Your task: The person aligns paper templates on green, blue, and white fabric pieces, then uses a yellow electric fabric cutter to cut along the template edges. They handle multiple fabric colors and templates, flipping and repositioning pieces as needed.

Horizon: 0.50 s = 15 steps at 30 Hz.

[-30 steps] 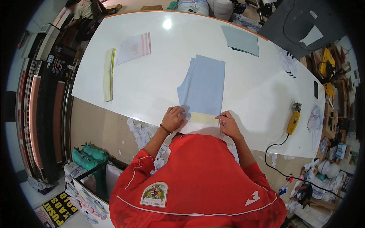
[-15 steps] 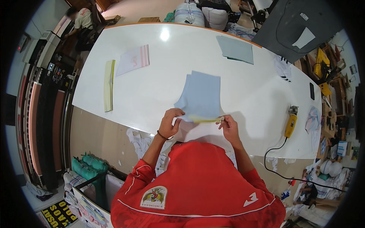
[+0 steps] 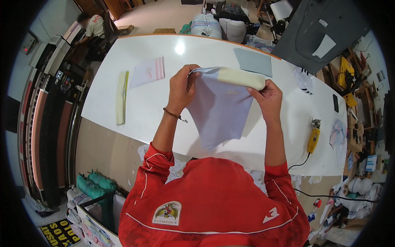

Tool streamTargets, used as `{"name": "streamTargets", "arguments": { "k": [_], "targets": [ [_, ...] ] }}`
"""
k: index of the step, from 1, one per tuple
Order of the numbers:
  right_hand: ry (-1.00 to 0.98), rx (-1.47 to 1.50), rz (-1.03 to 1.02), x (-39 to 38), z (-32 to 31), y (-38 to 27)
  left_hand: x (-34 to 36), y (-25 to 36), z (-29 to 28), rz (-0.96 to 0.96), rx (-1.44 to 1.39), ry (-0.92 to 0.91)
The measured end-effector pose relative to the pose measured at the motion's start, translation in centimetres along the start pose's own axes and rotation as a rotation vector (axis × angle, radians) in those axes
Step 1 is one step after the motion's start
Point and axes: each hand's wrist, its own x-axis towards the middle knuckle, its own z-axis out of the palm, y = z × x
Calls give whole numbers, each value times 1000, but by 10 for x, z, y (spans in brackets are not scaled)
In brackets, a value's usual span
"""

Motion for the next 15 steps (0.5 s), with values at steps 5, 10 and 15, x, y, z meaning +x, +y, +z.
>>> {"name": "streamTargets", "arguments": {
  "k": [5,10,15],
  "targets": [
    [-11,0,-194,-6,-18,-28,-1,27,-19,131,-15,65],
    [-107,-205,-283,-56,-43,28,-68,20,-22,33,-36,-212],
    [-201,-264,104,-135,-42,111,-174,-37,4,-246,71,-568]
  ]
}}
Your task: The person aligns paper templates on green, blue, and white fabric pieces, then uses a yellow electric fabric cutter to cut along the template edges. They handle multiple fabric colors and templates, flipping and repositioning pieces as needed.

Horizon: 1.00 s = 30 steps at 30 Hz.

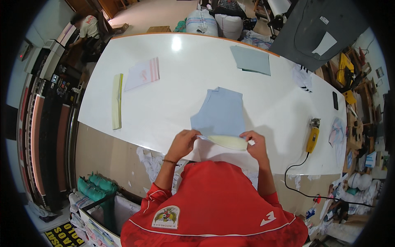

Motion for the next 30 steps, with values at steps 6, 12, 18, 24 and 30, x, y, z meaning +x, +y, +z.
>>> {"name": "streamTargets", "arguments": {
  "k": [6,12,18,24,30],
  "targets": [
    [-90,-197,130,-51,16,43,-33,-12,37,-88,-143,-166],
    [113,-75,155,2,19,73,21,-34,45,-87,-170,25],
    [294,-140,245,67,27,111,96,-88,87,-243,-67,182],
    [284,-179,241,52,32,134,79,-87,100,-302,-23,169],
    [380,-143,245,61,42,109,79,-84,103,-272,-102,308]
  ]
}}
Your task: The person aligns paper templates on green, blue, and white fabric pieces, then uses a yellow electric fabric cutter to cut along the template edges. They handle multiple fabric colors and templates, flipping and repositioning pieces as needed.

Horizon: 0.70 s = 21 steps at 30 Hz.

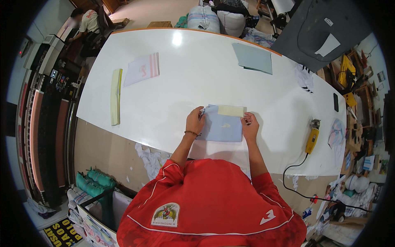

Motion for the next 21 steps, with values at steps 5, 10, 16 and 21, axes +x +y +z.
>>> {"name": "streamTargets", "arguments": {
  "k": [5,10,16,21],
  "targets": [
    [42,-130,-43,5,8,9,5,-3,-1,57,126,53],
    [-87,-397,110,-16,-1,-7,-18,-4,-20,10,344,-76],
    [-83,-681,-256,-36,0,7,-69,1,-24,11,447,-112],
    [-225,-305,127,-44,-1,-10,-76,-7,-22,-67,219,-147]
  ]
}}
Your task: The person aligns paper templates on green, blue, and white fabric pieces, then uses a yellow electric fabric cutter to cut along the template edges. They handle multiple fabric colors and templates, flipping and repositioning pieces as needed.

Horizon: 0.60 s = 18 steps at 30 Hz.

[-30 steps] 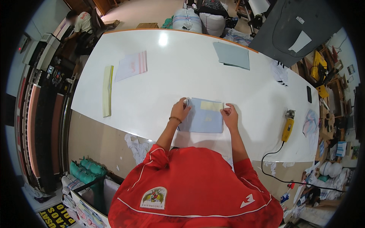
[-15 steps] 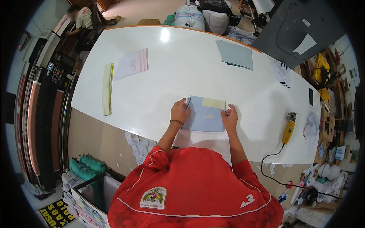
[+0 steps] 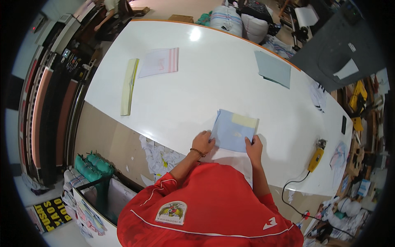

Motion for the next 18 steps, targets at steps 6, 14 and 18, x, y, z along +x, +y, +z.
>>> {"name": "streamTargets", "arguments": {
  "k": [6,14,18],
  "targets": [
    [-128,646,290,-15,0,-6,17,-16,-20,-228,-258,-103],
    [-99,817,176,-13,-14,-83,32,-13,-61,-333,-669,129],
    [-144,758,10,36,-9,-152,86,-26,-116,-246,-810,266]
  ]
}}
